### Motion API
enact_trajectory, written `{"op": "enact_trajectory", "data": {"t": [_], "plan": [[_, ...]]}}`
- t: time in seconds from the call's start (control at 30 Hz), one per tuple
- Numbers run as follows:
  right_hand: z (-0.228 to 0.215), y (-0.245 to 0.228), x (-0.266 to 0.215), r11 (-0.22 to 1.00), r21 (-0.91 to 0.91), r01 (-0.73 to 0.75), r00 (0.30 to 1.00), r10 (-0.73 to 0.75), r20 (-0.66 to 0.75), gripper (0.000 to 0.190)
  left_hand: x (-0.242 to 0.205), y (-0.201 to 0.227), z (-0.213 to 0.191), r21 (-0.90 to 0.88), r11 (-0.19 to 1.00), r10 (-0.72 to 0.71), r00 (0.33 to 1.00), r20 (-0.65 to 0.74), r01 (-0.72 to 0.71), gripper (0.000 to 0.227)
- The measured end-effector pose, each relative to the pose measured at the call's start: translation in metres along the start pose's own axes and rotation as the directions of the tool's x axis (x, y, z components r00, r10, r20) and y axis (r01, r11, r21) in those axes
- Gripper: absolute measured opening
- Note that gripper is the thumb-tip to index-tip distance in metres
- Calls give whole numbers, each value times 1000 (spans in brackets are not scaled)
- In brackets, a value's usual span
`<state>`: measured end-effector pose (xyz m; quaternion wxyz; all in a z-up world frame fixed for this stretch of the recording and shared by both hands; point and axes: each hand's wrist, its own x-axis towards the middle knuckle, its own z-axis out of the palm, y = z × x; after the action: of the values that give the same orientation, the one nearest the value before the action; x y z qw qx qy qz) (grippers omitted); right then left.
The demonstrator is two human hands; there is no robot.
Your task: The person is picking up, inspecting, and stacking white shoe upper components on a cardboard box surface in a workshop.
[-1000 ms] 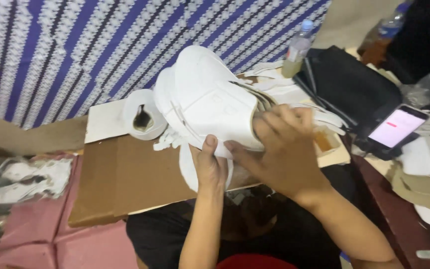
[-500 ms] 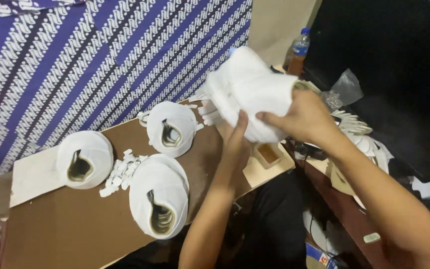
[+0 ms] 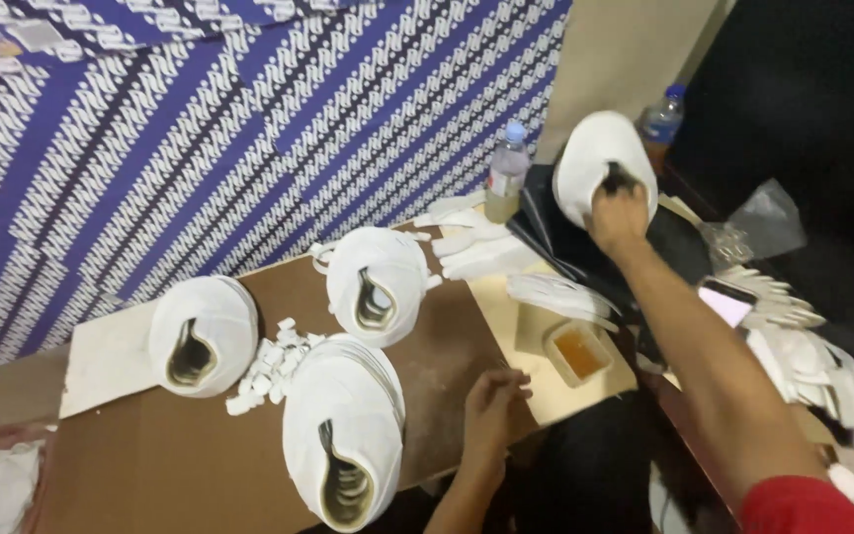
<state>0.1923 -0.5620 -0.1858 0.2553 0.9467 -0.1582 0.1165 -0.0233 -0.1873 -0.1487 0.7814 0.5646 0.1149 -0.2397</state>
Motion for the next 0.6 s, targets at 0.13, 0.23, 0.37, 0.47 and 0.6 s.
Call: {"op": "enact_trajectory", "data": {"t": [0.13,0.23,0.37,0.47,0.6], "plan": [[19,-12,5,999,39,25,998,-27,59,44,9,10,-21,87,995,44,999,-19,-42,14],[-3,4,26,990,136,24,971,-55,231,71,12,5,-30,38,999,33,998,-45,-32,18],[-47,16,54,916,383,-122,840,-111,531,111,19,-33,-46,3,1000,13,999,-29,-13,13],[-72,18,63,868,442,-228,812,-81,578,117,15,-56,-60,58,998,-40,999,-10,40,14],[-77,19,65,827,469,-309,798,-42,601,108,11,-77,-72,24,990,-135,991,-7,135,11]]}}
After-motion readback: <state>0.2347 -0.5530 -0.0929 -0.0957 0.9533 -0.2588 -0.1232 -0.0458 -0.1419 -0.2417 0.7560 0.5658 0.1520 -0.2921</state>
